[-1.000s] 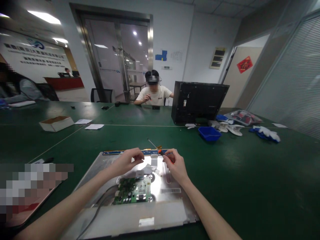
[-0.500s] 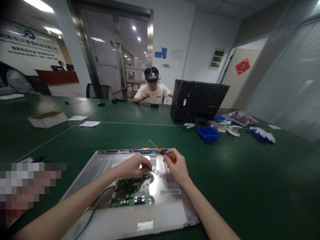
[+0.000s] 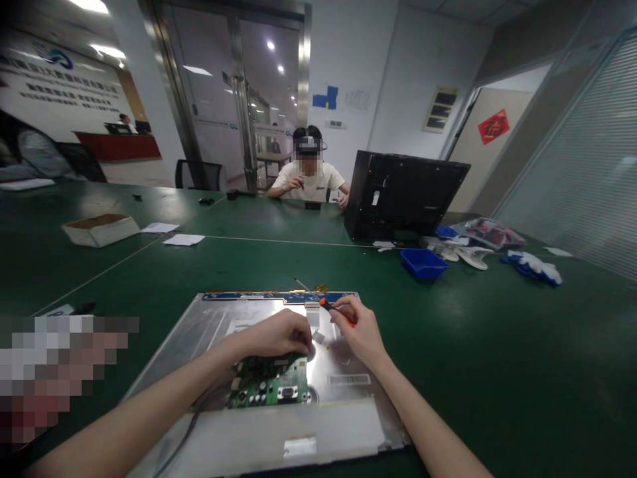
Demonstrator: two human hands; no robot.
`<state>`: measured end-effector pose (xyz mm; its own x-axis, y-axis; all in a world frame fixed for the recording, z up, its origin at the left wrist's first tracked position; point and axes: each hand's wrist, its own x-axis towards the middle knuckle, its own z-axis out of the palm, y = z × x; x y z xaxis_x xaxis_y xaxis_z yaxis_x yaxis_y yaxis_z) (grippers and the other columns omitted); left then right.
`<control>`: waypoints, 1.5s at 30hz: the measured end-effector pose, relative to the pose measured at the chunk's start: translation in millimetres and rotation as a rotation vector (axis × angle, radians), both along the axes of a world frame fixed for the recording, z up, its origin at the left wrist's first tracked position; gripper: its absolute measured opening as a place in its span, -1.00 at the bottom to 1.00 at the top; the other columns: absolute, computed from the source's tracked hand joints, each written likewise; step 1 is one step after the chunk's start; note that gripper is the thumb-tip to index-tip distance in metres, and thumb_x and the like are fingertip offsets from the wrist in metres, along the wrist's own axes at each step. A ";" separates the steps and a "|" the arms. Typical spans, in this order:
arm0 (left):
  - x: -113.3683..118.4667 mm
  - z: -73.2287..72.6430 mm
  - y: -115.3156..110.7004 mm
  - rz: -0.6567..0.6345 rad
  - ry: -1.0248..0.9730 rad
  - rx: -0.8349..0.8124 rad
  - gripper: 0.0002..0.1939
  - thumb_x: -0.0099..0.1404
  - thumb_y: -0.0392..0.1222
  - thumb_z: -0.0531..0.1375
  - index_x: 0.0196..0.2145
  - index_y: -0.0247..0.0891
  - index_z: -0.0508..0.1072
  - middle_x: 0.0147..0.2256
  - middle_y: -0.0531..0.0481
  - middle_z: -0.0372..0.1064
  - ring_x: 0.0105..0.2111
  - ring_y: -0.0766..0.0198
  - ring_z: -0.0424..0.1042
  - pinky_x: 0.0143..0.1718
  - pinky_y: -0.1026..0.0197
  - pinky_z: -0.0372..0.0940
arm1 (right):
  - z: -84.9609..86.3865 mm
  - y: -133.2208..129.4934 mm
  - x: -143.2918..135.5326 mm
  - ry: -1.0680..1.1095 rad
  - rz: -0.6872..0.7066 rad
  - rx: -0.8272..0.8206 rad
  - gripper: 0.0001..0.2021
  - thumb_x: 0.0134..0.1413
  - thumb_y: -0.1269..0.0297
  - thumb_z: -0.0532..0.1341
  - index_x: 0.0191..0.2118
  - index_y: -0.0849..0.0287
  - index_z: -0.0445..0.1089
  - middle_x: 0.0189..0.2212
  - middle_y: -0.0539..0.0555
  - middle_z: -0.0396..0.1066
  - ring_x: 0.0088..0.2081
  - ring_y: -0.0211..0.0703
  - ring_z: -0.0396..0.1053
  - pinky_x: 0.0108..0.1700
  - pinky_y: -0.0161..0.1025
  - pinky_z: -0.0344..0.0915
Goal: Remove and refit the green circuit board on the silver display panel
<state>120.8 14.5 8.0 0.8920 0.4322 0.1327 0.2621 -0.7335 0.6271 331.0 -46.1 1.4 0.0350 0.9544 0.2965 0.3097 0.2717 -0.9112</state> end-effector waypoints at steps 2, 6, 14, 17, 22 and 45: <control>-0.7 -0.9 0.3 -0.003 -0.008 0.007 -0.92 0.11 -0.30 0.33 -0.37 -0.30 0.55 -0.48 0.05 0.44 -0.49 0.36 0.37 -0.46 0.40 0.14 | 0.2 -0.1 0.2 -0.006 0.001 -0.001 -0.82 0.10 0.18 0.21 -0.25 0.15 0.26 -0.53 0.01 0.45 -0.58 -0.28 0.31 -0.59 -0.37 0.10; -2.6 0.4 0.9 -0.005 -0.011 0.012 -0.89 0.10 -0.30 0.33 -0.35 -0.30 0.56 -0.48 0.05 0.43 -0.50 0.36 0.35 -0.47 0.40 0.14 | 1.6 -1.1 -0.9 -0.008 0.005 -0.005 -0.82 0.09 0.19 0.22 -0.25 0.15 0.27 -0.51 0.01 0.45 -0.58 -0.28 0.30 -0.59 -0.37 0.11; -3.3 3.3 2.7 -0.010 -0.008 -0.032 -0.92 0.15 -0.33 0.27 -0.36 -0.32 0.58 -0.44 0.00 0.47 -0.45 0.34 0.38 -0.40 0.39 0.19 | 3.7 -1.3 -2.8 0.051 -0.031 -0.001 -0.77 0.04 0.13 0.25 -0.26 0.12 0.25 -0.54 -0.04 0.40 -0.64 -0.32 0.22 -0.63 -0.37 0.13; -3.8 0.6 3.9 0.002 -0.017 -0.078 -0.91 0.14 -0.33 0.28 -0.36 -0.34 0.58 -0.44 -0.01 0.47 -0.45 0.34 0.39 -0.41 0.39 0.20 | 7.7 0.8 -0.3 0.074 -0.090 0.034 -0.71 -0.03 0.15 0.30 -0.24 0.10 0.23 -0.52 -0.08 0.37 -0.61 -0.31 0.23 -0.60 -0.36 0.20; -5.0 -1.1 4.3 0.005 -0.028 -0.193 -0.91 0.11 -0.33 0.29 -0.36 -0.33 0.57 -0.45 0.02 0.47 -0.45 0.34 0.41 -0.41 0.39 0.23 | 34.4 12.8 4.4 0.101 -0.195 0.129 -0.68 -0.14 0.16 0.38 -0.30 0.13 0.29 -0.31 0.04 0.42 -0.37 -0.20 0.38 -0.45 -0.32 0.33; -6.7 0.7 8.6 -0.070 -0.070 -0.290 -0.88 0.11 -0.38 0.29 -0.34 -0.31 0.58 -0.44 0.03 0.47 -0.45 0.34 0.38 -0.39 0.38 0.22 | 33.3 -19.3 -47.6 -0.239 -0.179 0.420 -0.58 0.23 0.20 0.09 0.17 0.07 0.05 -0.33 0.08 0.36 -0.37 -0.14 0.41 -0.37 -0.23 0.38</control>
